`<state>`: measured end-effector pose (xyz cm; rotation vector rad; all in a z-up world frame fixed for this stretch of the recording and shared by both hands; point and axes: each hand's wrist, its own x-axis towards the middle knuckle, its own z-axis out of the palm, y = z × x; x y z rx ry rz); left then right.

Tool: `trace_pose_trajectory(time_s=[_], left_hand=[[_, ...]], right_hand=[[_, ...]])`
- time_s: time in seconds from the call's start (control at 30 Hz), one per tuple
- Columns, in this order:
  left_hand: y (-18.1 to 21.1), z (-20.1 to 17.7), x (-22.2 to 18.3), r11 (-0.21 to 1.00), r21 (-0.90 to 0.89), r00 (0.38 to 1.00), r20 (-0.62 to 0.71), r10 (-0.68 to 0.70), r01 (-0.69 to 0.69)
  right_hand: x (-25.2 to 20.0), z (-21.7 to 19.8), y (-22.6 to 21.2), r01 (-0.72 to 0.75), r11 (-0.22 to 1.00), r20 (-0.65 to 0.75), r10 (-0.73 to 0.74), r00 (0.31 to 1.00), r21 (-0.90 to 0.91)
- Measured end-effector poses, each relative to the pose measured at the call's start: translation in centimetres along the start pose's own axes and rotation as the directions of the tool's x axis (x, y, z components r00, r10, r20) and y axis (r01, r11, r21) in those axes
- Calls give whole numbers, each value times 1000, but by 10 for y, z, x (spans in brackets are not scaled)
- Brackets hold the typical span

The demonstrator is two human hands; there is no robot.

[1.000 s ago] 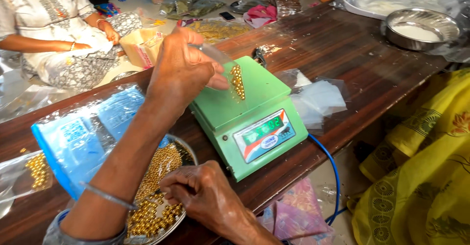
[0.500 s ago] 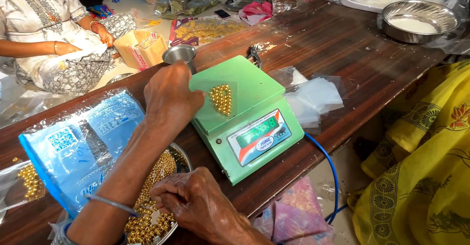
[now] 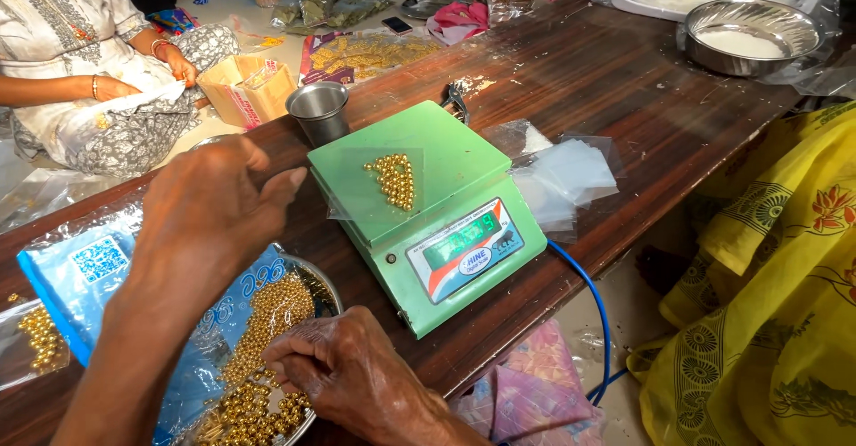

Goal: The person scoops gold-colored beads from a metal bowl into small clear plastic pouches, places each filled pouch on a digital scale to weigh it, and sets the pouches aside on the table while other workers do similar work nearby.

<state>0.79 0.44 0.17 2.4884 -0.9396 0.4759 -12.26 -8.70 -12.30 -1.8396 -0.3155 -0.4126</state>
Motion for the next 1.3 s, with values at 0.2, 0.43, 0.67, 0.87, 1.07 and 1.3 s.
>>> trace_pose_trajectory(time_s=[0.2,0.43,0.67,0.87,1.07,1.3], left_hand=[[13,-16,-7,989,-24,986,83,-145,148],[7,-5,-6,994,-54,993,75,-89,93],[22,2,-1,899,-265,916,303,-265,348],[-6,50,21,581,-539,776,555,-299,609],[-8,52,25,586,-532,783,512,-353,611],[-13,48,22,616,-504,788,485,-379,606]], right_hand=[[-1,-4,-6,26,1000,2,-26,1000,-15],[0,-6,-5,-2,1000,21,2,1000,19],[-1,-4,-2,-113,980,24,111,994,165],[1,-4,-8,-58,994,0,58,998,96],[1,-6,-9,-37,995,11,37,999,89],[2,-5,-11,38,998,1,-38,999,-46]])
